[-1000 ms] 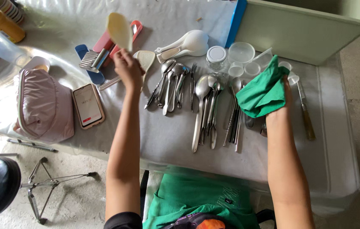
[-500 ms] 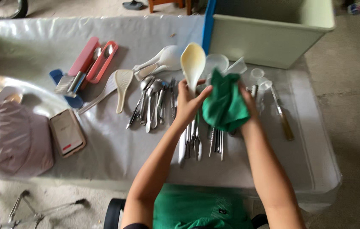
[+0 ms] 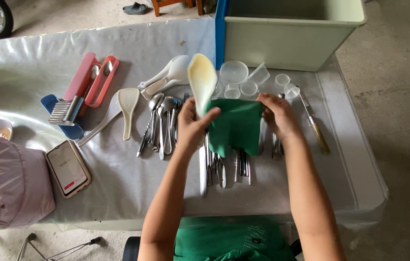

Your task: The person wipes various utensils on a table with a green cloth. They handle plastic spoons, metal spoons, forks, and a plastic spatula one at a time, wiping each item and placing it back on the table.

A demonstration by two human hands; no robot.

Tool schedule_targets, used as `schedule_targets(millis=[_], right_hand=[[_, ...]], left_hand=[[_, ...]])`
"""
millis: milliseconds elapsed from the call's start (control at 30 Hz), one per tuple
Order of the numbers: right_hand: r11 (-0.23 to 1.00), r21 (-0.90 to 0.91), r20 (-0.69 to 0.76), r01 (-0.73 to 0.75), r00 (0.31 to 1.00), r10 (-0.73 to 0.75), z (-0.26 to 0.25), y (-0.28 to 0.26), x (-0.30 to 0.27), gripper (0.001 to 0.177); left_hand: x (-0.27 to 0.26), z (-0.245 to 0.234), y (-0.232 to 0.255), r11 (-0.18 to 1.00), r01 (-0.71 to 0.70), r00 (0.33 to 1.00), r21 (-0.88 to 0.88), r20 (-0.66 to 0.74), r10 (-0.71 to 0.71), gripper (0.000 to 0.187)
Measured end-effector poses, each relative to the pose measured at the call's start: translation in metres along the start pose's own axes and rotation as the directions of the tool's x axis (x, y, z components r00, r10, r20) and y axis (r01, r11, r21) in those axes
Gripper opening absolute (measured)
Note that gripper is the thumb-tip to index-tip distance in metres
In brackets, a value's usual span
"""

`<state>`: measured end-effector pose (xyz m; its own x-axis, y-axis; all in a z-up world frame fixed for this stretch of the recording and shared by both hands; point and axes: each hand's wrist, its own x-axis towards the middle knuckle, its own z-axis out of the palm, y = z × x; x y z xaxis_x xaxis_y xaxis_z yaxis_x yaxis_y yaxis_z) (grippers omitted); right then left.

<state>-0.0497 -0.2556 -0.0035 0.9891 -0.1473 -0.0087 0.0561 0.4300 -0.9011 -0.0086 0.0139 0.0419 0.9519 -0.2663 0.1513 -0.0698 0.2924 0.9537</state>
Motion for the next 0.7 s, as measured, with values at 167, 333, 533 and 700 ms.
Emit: schedule_targets(millis=[167,333,533,700], right_hand=[[0.924,-0.361,0.200,0.126,0.978,-0.055,-0.026,-0.007,-0.002,0.026],[0.956,-0.291,0.458,0.039,0.883,0.104,-0.011,-0.013,-0.007,0.027],[0.959,0.082,0.084,0.273,0.956,-0.279,0.010,-0.024,-0.021,0.020],[0.863,-0.008,0.047,0.504,0.863,-0.503,0.004,-0.020,-0.013,0.012]], left_hand=[[0.005,-0.010,0.009,0.999,-0.001,0.993,0.036,-0.117,0.005,0.044],[0.010,-0.011,-0.013,0.989,-0.145,0.975,0.036,-0.165,0.149,0.045],[0.015,-0.010,-0.035,0.953,-0.289,0.957,-0.095,-0.038,0.286,0.042],[0.005,0.002,-0.038,0.998,-0.069,0.996,0.014,0.060,0.068,0.041]])
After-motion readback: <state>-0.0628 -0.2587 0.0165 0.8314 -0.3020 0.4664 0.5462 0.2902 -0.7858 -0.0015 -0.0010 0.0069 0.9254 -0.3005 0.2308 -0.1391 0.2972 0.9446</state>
